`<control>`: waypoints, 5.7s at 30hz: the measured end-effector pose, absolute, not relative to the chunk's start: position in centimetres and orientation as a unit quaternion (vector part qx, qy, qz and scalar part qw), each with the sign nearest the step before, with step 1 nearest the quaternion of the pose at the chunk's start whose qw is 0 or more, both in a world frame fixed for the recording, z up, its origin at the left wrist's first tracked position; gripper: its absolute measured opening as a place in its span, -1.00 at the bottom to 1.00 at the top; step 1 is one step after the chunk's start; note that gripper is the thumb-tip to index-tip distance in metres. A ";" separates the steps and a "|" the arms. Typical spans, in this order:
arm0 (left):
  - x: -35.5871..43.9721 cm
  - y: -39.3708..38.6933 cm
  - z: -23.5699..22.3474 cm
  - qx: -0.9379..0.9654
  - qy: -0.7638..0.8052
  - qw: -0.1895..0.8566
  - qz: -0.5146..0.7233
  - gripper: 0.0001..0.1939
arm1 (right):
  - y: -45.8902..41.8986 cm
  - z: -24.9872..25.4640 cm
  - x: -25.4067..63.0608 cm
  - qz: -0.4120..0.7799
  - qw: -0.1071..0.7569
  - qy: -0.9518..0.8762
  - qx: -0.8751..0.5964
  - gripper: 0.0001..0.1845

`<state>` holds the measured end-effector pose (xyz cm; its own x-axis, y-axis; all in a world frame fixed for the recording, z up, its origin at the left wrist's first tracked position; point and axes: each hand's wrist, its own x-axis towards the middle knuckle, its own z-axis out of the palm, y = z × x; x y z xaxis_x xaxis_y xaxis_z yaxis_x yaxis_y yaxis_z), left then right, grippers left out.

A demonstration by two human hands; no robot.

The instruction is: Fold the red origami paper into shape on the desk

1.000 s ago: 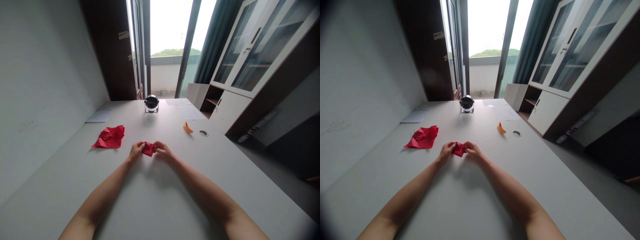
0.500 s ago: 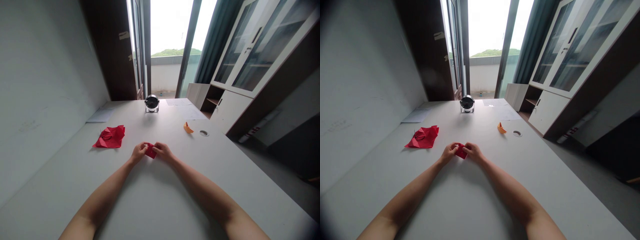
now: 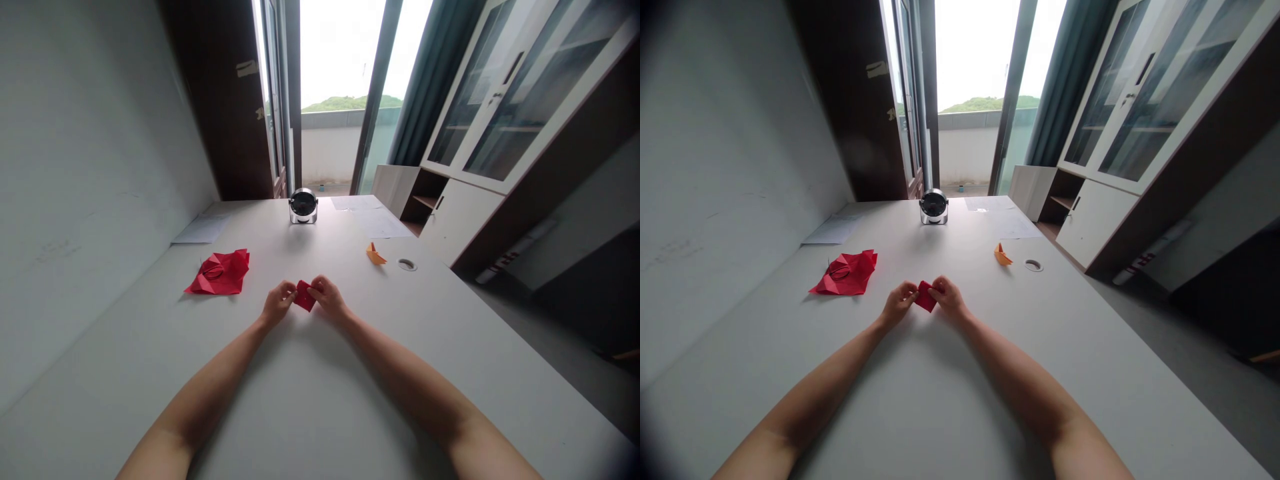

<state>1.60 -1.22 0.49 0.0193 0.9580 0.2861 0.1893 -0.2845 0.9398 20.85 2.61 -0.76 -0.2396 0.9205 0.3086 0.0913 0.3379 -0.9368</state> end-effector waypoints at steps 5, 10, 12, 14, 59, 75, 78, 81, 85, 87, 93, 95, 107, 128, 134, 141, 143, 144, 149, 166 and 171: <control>1.4 -0.7 -0.5 0.581 0.457 0.399 0.543 -0.72 | 2.7 -1.0 20.7 0.463 0.458 -0.670 -0.356 -0.51; 1.2 -0.5 -0.5 0.594 0.487 0.352 0.535 -0.76 | 2.8 -1.8 20.4 0.399 0.428 -0.689 -0.428 -0.76; 1.0 -0.2 -0.4 0.613 0.515 0.311 0.513 -0.80 | 2.9 -1.7 20.3 0.347 0.409 -0.711 -0.454 -0.82; 0.9 0.1 -0.4 0.627 0.545 0.278 0.483 -0.82 | 3.1 -1.5 20.2 0.316 0.389 -0.730 -0.464 -0.84; 0.5 -0.6 0.8 0.715 0.521 0.226 0.408 -0.79 | 3.1 -0.6 20.6 0.297 0.343 -0.798 -0.396 -0.82; 0.2 -0.2 -0.1 0.653 0.481 0.333 0.482 -0.74 | 2.5 0.3 20.9 0.297 0.438 -0.778 -0.339 -0.81; 0.3 -0.8 0.6 0.700 0.524 0.242 0.419 -0.76 | 1.5 1.2 20.8 0.188 0.407 -0.837 -0.315 -0.79; 0.5 -1.1 1.1 0.718 0.531 0.199 0.403 -0.79 | 0.8 2.0 20.8 0.103 0.339 -0.887 -0.296 -0.74; 0.7 -0.9 1.1 0.720 0.518 0.199 0.418 -0.63 | 0.8 2.1 20.9 0.022 0.263 -0.911 -0.317 -0.71; 0.7 -0.7 0.9 0.726 0.524 0.184 0.405 -0.59 | 1.2 1.7 20.9 0.004 0.232 -0.911 -0.339 -0.75; 0.6 -0.5 0.6 0.782 0.520 0.132 0.317 -0.80 | 2.6 0.3 21.4 0.057 0.210 -0.896 -0.387 -0.85; 0.4 -0.5 0.6 0.786 0.525 0.125 0.302 -0.84 | 2.9 0.1 21.6 0.094 0.242 -0.886 -0.384 -0.87; 0.0 -0.2 0.2 0.769 0.558 0.115 0.289 -0.73 | 2.9 -0.1 21.6 0.150 0.281 -0.822 -0.472 -0.84; 0.8 -1.0 0.6 0.766 0.584 0.050 0.263 -0.83 | 2.5 -0.2 21.2 0.254 0.303 -0.785 -0.477 -0.94; 1.0 -1.0 0.5 0.790 0.549 0.061 0.265 -0.84 | 2.1 -0.5 20.5 0.307 0.321 -0.766 -0.465 -0.85; 1.0 -1.0 0.7 0.787 0.551 0.077 0.266 -0.89 | 1.4 1.0 20.5 0.359 0.313 -0.771 -0.423 -0.80; 0.9 -1.0 0.6 0.786 0.549 0.077 0.273 -0.91 | 1.2 1.1 20.5 0.353 0.304 -0.772 -0.433 -0.79; 1.0 -1.0 0.6 0.785 0.550 0.077 0.275 -0.91 | 1.1 1.0 20.4 0.350 0.299 -0.774 -0.434 -0.79; 1.1 -1.2 0.8 0.782 0.553 0.087 0.274 -0.92 | 1.2 0.3 20.2 0.367 0.328 -0.766 -0.413 -0.82; 0.8 -1.5 1.6 0.748 0.528 0.242 0.321 -0.73 | 1.9 0.4 20.6 0.470 0.408 -0.702 -0.346 -0.69; 1.1 -1.7 1.4 0.748 0.531 0.233 0.322 -0.76 | 1.8 -0.2 20.4 0.424 0.408 -0.717 -0.373 -0.78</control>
